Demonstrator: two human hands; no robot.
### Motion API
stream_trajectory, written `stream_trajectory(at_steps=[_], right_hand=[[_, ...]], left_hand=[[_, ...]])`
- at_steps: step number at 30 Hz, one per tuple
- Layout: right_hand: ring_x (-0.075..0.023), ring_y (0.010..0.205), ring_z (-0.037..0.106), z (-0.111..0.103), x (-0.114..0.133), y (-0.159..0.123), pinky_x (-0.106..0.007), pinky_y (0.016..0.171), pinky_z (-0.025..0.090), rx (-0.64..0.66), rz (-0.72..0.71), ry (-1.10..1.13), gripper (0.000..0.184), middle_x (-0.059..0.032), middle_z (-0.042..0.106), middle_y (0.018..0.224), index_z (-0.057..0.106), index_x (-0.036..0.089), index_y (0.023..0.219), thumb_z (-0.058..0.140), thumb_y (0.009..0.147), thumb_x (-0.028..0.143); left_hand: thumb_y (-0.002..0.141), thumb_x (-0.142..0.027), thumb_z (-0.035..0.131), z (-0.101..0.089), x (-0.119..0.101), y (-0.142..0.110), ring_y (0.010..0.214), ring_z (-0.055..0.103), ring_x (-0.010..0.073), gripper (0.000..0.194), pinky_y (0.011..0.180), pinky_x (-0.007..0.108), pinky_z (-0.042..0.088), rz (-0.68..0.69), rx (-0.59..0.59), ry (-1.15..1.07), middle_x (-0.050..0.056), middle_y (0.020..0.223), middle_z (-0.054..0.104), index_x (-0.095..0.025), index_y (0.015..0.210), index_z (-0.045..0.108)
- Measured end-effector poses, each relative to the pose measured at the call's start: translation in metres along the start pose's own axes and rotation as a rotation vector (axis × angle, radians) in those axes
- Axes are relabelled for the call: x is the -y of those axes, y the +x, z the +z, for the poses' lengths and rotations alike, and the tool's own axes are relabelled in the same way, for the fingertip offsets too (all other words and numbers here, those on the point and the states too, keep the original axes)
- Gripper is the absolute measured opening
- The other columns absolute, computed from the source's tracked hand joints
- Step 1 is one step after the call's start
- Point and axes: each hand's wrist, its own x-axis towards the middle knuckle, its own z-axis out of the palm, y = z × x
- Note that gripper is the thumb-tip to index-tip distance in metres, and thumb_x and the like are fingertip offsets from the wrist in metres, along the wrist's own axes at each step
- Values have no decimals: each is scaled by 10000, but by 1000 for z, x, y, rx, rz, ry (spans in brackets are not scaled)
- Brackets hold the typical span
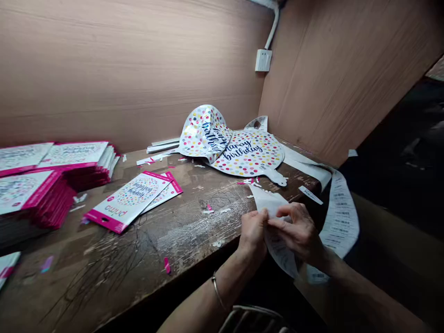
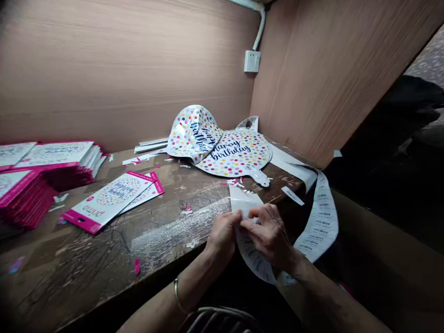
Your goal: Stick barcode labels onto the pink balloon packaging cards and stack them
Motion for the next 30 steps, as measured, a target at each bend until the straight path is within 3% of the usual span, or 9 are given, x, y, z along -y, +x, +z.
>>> stream_trajectory(at_steps=[4, 10, 16, 19, 21, 23, 25, 28, 30], right_hand=[[-173, 733, 479, 3, -1, 0, -366, 693, 384, 1, -127, 27, 185, -46, 556, 759, 637, 174, 886, 487, 821, 87], [-208, 825, 521, 1, -6, -11, -425, 779, 440, 27, -406, -27, 264, -101, 604, 834, 618, 93, 944, 393, 815, 43], [-184, 789, 570, -12, 13, -10, -387, 783, 475, 32, -506, -1, 307, -76, 634, 795, 635, 117, 949, 363, 825, 48], [-168, 733, 566, -26, 21, -9, -365, 742, 481, -60, -252, 218, 241, -43, 616, 743, 638, 171, 914, 451, 811, 61], [-162, 692, 555, -32, 7, -11, -325, 655, 478, -164, 151, 346, 135, -27, 598, 732, 638, 208, 833, 537, 793, 128], [-153, 630, 539, -33, -23, -16, -273, 541, 443, -229, 656, 376, 52, -19, 588, 700, 625, 204, 735, 614, 752, 252], [-140, 555, 520, -26, -62, -21, -255, 496, 418, -225, 1058, 396, 208, -4, 566, 599, 607, 183, 653, 676, 656, 379], [-139, 498, 514, -6, -111, -25, -260, 470, 414, -191, 1167, 375, 294, -15, 566, 531, 584, 158, 578, 678, 571, 436], [-139, 467, 505, 9, -127, -25, -260, 445, 400, -154, 1179, 330, 308, -20, 562, 495, 578, 152, 547, 676, 541, 444]], left_hand=[[487, -268, 691, 0, 2, -2, 430, 416, 86, 221, 476, 231, 299, -3, 5, -7, -7, 454, 495, -130, 486, 518], [503, -272, 723, -2, -1, 2, 437, 407, 89, 239, 458, 227, 280, -17, -35, 6, 9, 467, 517, -119, 486, 540], [519, -260, 750, -5, -10, 9, 449, 429, 93, 239, 473, 225, 310, 9, -104, -3, -10, 461, 521, -126, 493, 554], [540, -266, 738, -9, -14, 11, 445, 449, 101, 220, 471, 227, 325, 14, -125, -10, 4, 483, 554, -118, 518, 576], [553, -255, 718, -12, -15, 12, 447, 470, 110, 195, 472, 228, 344, 11, -133, -14, 14, 486, 569, -114, 528, 586], [556, -234, 701, -15, -16, 11, 445, 481, 114, 161, 478, 228, 364, 6, -131, -18, 19, 481, 578, -110, 541, 599], [547, -218, 694, -17, -16, 9, 429, 477, 111, 140, 476, 228, 374, 0, -122, -17, 20, 470, 581, -105, 555, 610], [527, -215, 698, -18, -14, 7, 419, 481, 115, 142, 460, 224, 372, -10, -104, -15, 26, 457, 583, -102, 555, 617], [514, -215, 705, -19, -13, 5, 428, 493, 117, 148, 458, 219, 373, -11, -94, -17, 32, 463, 589, -101, 551, 618]])
